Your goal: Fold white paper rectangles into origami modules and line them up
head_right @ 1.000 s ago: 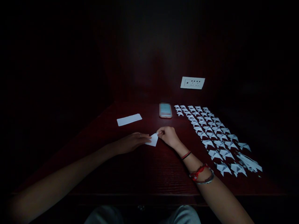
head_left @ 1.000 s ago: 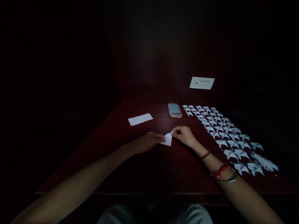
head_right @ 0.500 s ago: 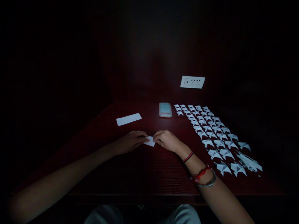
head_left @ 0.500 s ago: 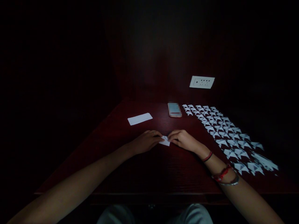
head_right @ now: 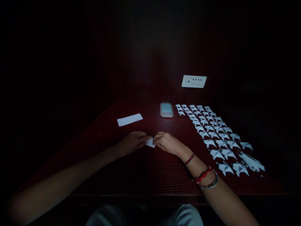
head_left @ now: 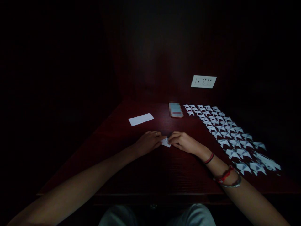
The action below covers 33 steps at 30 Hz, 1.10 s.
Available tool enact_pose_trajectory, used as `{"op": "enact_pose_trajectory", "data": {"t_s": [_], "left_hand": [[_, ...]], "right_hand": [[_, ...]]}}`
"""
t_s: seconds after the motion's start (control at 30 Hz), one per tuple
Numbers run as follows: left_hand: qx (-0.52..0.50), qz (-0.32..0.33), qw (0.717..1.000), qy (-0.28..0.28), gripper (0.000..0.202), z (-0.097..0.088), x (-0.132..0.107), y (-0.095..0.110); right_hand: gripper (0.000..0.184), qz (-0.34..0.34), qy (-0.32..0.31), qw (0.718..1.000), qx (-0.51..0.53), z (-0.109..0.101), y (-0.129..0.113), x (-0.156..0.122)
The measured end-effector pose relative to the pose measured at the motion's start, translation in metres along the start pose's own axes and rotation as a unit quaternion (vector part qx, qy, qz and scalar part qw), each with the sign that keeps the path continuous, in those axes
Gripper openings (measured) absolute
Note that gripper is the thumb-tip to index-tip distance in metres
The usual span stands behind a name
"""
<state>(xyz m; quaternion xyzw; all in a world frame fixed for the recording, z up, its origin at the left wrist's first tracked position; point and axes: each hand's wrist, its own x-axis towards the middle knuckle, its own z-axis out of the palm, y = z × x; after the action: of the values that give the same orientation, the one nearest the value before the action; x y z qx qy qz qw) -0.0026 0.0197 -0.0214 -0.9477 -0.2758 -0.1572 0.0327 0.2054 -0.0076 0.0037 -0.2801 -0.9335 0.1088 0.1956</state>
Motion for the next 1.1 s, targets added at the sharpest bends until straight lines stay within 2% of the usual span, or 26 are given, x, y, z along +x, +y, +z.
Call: {"op": "enact_pose_trajectory", "data": {"t_s": [0.33,0.83,1.0,1.1], "left_hand": [[-0.011,-0.01,1.0,-0.006,0.026,-0.0016,-0.0008,0.0022],[-0.006,0.002,1.0,0.01,0.026,-0.0001,-0.001,0.0033],[-0.006,0.0,1.0,-0.015,0.029,0.0038,-0.0032,0.0006],[-0.002,-0.003,1.0,-0.022,0.032,0.0041,-0.0067,0.0019]], "right_hand": [[0.022,0.009,-0.004,0.999,0.052,-0.0026,-0.0075,0.0012],[0.026,0.038,0.0,0.993,0.107,-0.0032,-0.0045,-0.0005],[0.027,0.052,-0.017,0.99,0.129,-0.0081,-0.0049,-0.0035],[0.027,0.072,-0.001,0.99,0.121,-0.0098,-0.003,-0.0044]]}}
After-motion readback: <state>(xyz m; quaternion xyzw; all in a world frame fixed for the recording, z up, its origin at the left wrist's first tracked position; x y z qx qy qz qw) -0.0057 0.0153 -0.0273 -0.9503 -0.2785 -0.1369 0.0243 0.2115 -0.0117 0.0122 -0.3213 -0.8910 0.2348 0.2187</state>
